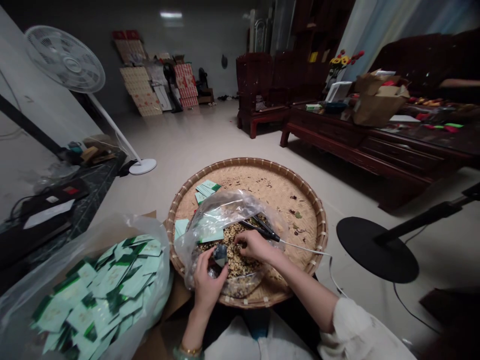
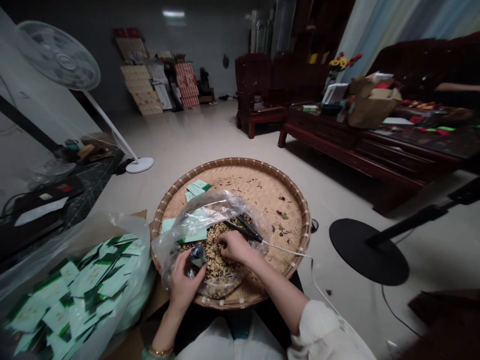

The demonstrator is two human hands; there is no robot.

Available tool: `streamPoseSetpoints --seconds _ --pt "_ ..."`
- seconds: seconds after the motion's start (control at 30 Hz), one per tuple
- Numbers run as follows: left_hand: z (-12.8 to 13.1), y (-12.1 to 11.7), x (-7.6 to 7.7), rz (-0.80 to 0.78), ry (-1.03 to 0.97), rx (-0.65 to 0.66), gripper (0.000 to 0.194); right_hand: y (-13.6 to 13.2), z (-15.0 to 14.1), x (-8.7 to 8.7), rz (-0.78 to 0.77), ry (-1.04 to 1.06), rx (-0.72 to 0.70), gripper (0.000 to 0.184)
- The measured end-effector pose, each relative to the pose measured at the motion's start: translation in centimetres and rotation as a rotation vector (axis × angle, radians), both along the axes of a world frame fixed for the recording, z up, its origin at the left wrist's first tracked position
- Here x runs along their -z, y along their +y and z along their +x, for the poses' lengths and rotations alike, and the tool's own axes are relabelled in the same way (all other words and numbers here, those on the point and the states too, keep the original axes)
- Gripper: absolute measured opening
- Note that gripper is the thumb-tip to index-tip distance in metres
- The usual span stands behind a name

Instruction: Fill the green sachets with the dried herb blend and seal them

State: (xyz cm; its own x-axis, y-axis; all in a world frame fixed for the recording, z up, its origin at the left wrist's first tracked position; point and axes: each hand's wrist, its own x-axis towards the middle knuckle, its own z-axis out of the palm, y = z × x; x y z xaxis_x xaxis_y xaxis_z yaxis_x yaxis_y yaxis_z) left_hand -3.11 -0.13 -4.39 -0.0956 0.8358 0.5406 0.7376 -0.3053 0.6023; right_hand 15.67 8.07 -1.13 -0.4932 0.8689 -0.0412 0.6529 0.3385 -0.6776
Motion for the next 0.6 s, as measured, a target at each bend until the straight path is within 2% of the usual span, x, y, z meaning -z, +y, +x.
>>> streamPoseSetpoints --seconds 0.13,0.23,0.33,0.47,0.6 --pt "0.2 0.1 -0.5 0.004 0.008 0.014 0.039 0.3 1.0 0.4 -0.064 0.211 0.124 0.031" --pt "0.5 0.1 -1.2 0.004 0.014 0.009 0.040 0.4 1.8 0.0 -0.146 0.384 0.165 0.029" --pt "1.0 0.3 -1.9 -0.003 0.015 0.020 0.039 0.0 2.4 -1.9 -0.249 0.511 0.156 0.027" --pt "1.6 0.7 -2.3 -0.038 0.007 0.041 0.039 -0.9 3.3 -5.5 -0.377 0.602 0.100 0.027" --pt "2.1 1.2 -2.4 -0.049 0.013 0.074 0.044 -1.1 3.9 -8.0 -0.406 0.602 -0.048 0.025"
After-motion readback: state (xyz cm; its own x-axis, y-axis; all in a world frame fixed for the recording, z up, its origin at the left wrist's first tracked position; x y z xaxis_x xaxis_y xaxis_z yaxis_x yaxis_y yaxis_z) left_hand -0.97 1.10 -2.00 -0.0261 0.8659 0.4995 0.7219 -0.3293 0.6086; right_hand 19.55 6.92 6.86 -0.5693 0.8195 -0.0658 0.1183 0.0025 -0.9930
